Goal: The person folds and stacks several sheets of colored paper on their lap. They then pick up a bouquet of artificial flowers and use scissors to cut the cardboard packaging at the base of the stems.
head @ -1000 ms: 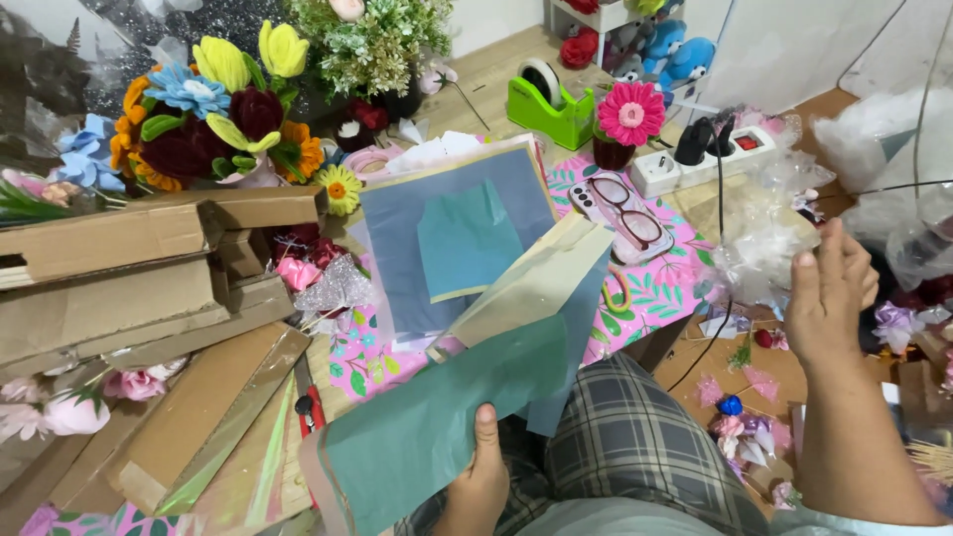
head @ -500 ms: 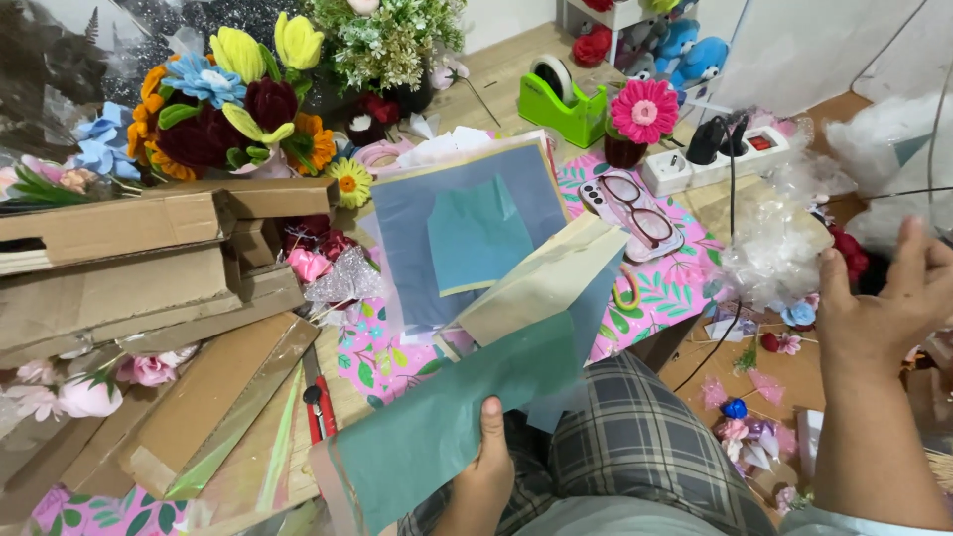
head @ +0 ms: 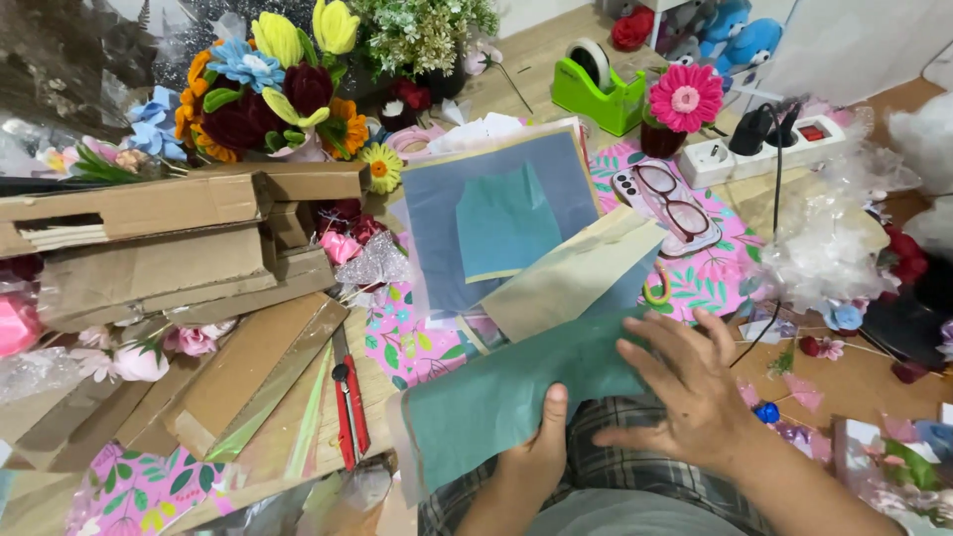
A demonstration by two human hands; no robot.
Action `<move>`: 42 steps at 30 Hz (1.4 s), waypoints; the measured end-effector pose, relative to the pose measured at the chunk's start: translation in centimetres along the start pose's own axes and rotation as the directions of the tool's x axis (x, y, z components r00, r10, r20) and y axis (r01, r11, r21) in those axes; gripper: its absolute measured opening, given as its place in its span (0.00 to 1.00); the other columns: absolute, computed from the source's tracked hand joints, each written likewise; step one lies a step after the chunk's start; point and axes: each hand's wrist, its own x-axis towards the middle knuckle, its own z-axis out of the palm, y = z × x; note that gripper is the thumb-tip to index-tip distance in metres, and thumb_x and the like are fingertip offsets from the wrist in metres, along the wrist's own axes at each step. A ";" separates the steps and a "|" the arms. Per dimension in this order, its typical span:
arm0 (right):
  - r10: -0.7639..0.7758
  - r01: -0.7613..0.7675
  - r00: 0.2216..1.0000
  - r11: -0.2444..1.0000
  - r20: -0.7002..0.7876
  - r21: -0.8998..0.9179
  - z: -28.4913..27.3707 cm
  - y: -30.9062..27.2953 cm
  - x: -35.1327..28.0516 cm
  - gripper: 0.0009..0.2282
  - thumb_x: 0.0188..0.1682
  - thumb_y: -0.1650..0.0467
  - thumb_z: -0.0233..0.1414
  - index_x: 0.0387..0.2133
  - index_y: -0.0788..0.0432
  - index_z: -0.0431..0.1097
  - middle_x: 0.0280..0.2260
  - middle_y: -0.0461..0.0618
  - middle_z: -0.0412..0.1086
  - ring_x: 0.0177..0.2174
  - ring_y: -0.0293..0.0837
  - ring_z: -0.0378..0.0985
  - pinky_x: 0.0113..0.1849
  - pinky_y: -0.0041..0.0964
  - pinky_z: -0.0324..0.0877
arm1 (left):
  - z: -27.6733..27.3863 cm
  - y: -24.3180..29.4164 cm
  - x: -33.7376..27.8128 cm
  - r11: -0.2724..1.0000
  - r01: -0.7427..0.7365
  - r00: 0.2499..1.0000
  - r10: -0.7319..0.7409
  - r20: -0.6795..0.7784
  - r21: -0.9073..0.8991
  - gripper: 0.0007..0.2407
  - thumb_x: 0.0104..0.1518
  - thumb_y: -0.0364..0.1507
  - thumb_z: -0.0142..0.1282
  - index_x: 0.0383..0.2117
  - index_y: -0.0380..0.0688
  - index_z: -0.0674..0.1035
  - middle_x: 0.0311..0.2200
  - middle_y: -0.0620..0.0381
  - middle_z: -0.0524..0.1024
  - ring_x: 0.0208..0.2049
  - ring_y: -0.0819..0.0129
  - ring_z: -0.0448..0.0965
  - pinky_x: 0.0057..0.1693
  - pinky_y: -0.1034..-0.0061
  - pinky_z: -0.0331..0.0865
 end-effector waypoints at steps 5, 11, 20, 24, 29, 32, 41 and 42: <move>-0.068 0.071 0.996 0.996 0.066 -0.050 0.2 -1.1 2.2 0.24 0.48 0.63 0.58 0.58 0.55 0.64 0.59 0.59 0.67 0.58 0.58 0.71 0.62 0.64 0.52 | -0.4 1.1 -0.5 0.952 -0.304 0.951 0.306 0.050 -0.039 0.28 0.63 0.45 0.46 0.66 0.42 0.64 0.67 0.51 0.64 0.67 0.52 0.64 0.72 0.60 0.54; 0.204 -0.247 0.966 0.905 0.156 0.347 0.8 0.8 0.6 0.32 0.31 0.80 0.42 0.55 0.56 0.70 0.53 0.50 0.74 0.54 0.57 0.77 0.61 0.57 0.68 | -1.1 -3.6 0.4 0.659 -0.591 0.802 0.544 0.248 0.465 0.34 0.64 0.58 0.32 0.65 0.43 0.68 0.68 0.44 0.61 0.68 0.46 0.56 0.70 0.53 0.45; 0.703 -0.760 0.580 0.284 0.412 0.585 2.1 3.9 -1.5 0.14 0.52 0.72 0.50 0.51 0.61 0.74 0.51 0.52 0.77 0.53 0.45 0.77 0.57 0.42 0.70 | -1.8 -6.7 4.9 0.939 -0.339 0.940 0.335 -0.063 -0.065 0.24 0.64 0.43 0.32 0.64 0.56 0.69 0.68 0.43 0.47 0.67 0.33 0.46 0.67 0.41 0.45; 0.753 -0.592 0.436 -0.173 0.494 0.787 4.9 4.5 -4.4 0.05 0.51 0.74 0.56 0.34 0.66 0.76 0.29 0.57 0.78 0.26 0.47 0.80 0.30 0.43 0.78 | -3.8 -7.3 7.8 0.895 -0.199 0.977 0.149 -0.155 -0.399 0.22 0.64 0.35 0.31 0.64 0.64 0.69 0.69 0.42 0.40 0.66 0.26 0.40 0.65 0.35 0.46; 0.685 -0.637 0.265 -0.404 0.679 0.657 4.1 2.8 -3.2 0.10 0.48 0.77 0.55 0.43 0.65 0.76 0.37 0.65 0.80 0.32 0.57 0.82 0.34 0.56 0.80 | -6.6 -9.3 9.8 0.709 -0.070 0.983 -0.068 -0.168 -0.701 0.24 0.64 0.27 0.31 0.63 0.72 0.69 0.69 0.41 0.32 0.65 0.19 0.35 0.63 0.28 0.46; 0.584 -0.653 0.414 -0.344 0.698 0.675 3.1 1.7 -2.2 0.07 0.47 0.76 0.57 0.38 0.67 0.76 0.31 0.60 0.80 0.26 0.51 0.83 0.26 0.49 0.80 | -8.3 -10.5 10.9 0.519 0.000 0.967 -0.219 -0.133 -0.855 0.27 0.64 0.22 0.31 0.63 0.77 0.69 0.70 0.40 0.27 0.65 0.15 0.31 0.62 0.23 0.46; 0.410 -0.785 0.501 -0.157 0.763 0.600 4.1 0.8 -1.7 0.28 0.41 0.78 0.62 0.59 0.62 0.71 0.28 0.55 0.80 0.29 0.41 0.80 0.30 0.34 0.77 | -11.0 -10.2 9.9 0.335 0.178 0.948 -0.310 0.071 -0.925 0.40 0.43 0.60 0.52 0.70 0.79 0.60 0.34 0.32 0.79 0.36 0.30 0.80 0.58 0.27 0.65; 0.397 -0.767 0.520 -0.174 0.757 0.618 4.6 1.0 -2.1 0.25 0.43 0.78 0.60 0.57 0.63 0.71 0.29 0.56 0.82 0.29 0.45 0.84 0.32 0.37 0.78 | -11.9 -10.4 9.3 0.466 0.131 0.960 -0.281 -0.007 -0.875 0.39 0.42 0.51 0.52 0.70 0.75 0.60 0.42 0.37 0.73 0.42 0.35 0.77 0.55 0.34 0.67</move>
